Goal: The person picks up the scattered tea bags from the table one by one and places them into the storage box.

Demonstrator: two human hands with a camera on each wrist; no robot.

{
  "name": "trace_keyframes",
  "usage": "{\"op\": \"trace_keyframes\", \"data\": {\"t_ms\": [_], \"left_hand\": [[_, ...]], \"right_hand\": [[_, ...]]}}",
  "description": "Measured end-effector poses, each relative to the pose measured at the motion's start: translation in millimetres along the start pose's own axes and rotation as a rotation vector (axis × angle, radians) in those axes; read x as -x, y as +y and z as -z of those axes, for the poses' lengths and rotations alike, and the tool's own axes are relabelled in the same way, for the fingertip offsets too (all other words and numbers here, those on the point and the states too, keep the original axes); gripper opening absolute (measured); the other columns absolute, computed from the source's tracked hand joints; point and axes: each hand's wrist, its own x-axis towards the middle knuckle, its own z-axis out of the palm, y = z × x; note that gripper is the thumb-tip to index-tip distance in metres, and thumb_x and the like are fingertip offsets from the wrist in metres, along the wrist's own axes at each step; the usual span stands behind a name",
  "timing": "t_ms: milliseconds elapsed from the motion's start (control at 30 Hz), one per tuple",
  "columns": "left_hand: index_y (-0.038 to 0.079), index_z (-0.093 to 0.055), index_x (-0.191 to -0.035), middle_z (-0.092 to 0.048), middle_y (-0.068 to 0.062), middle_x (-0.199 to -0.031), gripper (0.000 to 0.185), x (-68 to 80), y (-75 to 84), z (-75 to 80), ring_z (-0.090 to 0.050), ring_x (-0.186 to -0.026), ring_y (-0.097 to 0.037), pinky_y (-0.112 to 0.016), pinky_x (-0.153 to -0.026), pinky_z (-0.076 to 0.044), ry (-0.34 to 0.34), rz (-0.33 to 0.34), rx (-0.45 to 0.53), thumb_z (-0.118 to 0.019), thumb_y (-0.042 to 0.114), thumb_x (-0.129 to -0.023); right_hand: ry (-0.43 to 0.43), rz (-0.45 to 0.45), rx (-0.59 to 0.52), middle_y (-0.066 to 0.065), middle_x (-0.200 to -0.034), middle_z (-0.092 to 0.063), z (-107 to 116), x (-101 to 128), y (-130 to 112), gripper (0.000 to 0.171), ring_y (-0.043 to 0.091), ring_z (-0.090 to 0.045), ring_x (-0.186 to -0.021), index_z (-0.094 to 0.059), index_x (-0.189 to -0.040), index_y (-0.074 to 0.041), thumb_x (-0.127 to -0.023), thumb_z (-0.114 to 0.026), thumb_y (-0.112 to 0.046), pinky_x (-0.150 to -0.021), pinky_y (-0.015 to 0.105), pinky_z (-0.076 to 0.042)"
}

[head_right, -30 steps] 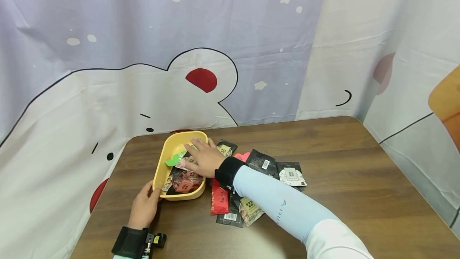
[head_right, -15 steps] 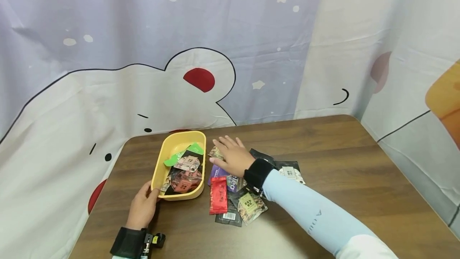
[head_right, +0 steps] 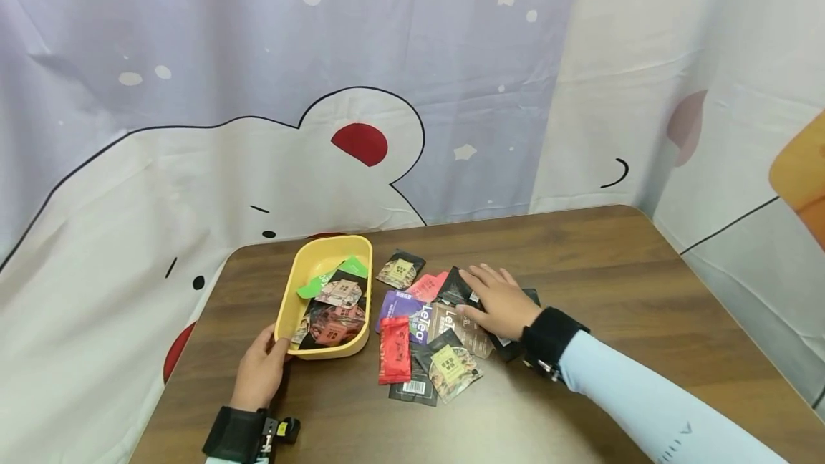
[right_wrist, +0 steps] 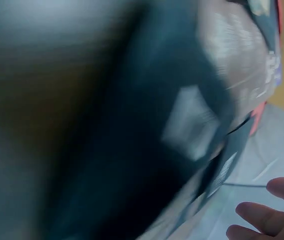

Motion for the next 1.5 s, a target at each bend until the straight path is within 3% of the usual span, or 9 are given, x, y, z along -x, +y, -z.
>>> {"op": "trace_keyframes", "data": {"t_ms": [233, 500, 767, 1000, 1367, 1500], "left_hand": [[0.003, -0.039, -0.154, -0.056, -0.026, -0.142, 0.053, 0.4, -0.3, 0.2, -0.06, -0.12, -0.032, -0.05, -0.099, -0.052, -0.001, -0.007, 0.002, -0.044, 0.025, -0.106], [0.004, -0.041, -0.153, -0.06, -0.025, -0.138, 0.052, 1.0, -1.5, 1.4, -0.062, -0.114, -0.029, -0.044, -0.092, -0.054, 0.001, -0.019, -0.006, -0.043, 0.026, -0.106], [0.004, -0.041, -0.153, -0.061, -0.024, -0.137, 0.052, 0.3, -1.2, 1.3, -0.062, -0.108, -0.027, -0.039, -0.086, -0.054, 0.003, -0.018, -0.006, -0.044, 0.026, -0.105], [0.003, -0.039, -0.154, -0.056, -0.026, -0.144, 0.053, 0.0, -1.2, -0.3, -0.06, -0.12, -0.032, -0.05, -0.1, -0.052, -0.002, -0.01, 0.004, -0.043, 0.025, -0.106], [0.003, -0.039, -0.154, -0.056, -0.026, -0.144, 0.053, 0.4, -0.9, -0.7, -0.06, -0.123, -0.033, -0.051, -0.102, -0.051, 0.0, -0.003, 0.006, -0.043, 0.025, -0.105], [0.003, -0.038, -0.154, -0.055, -0.026, -0.145, 0.054, 0.1, -1.0, -0.9, -0.059, -0.124, -0.034, -0.052, -0.103, -0.05, -0.002, -0.002, 0.006, -0.043, 0.025, -0.106]], "right_hand": [[-0.02, -0.038, 0.018, 0.025, -0.156, -0.042, 5, 41, 22, 0.073, 0.049, -0.034, -0.145, -0.043, -0.152, -0.004, -0.097, -0.061, -0.049, -0.116, 0.066, -0.028], [-0.041, -0.089, 0.026, 0.03, -0.153, -0.043, 2, 67, 37, 0.075, 0.054, -0.039, -0.14, -0.044, -0.151, -0.002, -0.093, -0.07, -0.042, -0.109, 0.068, -0.036], [0.015, -0.04, 0.067, 0.029, -0.146, -0.051, -2, 71, 41, 0.063, 0.051, -0.05, -0.132, -0.053, -0.145, -0.002, -0.093, -0.071, -0.033, -0.105, 0.065, -0.042], [0.042, -0.016, 0.078, 0.028, -0.142, -0.055, -3, 71, 42, 0.058, 0.051, -0.054, -0.128, -0.056, -0.142, -0.001, -0.092, -0.072, -0.027, -0.103, 0.064, -0.044], [0.068, -0.024, 0.096, 0.026, -0.135, -0.061, 1, 67, 41, 0.045, 0.047, -0.059, -0.121, -0.061, -0.135, 0.001, -0.091, -0.064, -0.009, -0.1, 0.059, -0.049], [0.087, -0.033, 0.088, 0.024, -0.129, -0.064, 1, 64, 42, 0.042, 0.042, -0.065, -0.114, -0.064, -0.131, 0.001, -0.089, -0.064, -0.005, -0.092, 0.056, -0.053]]}}
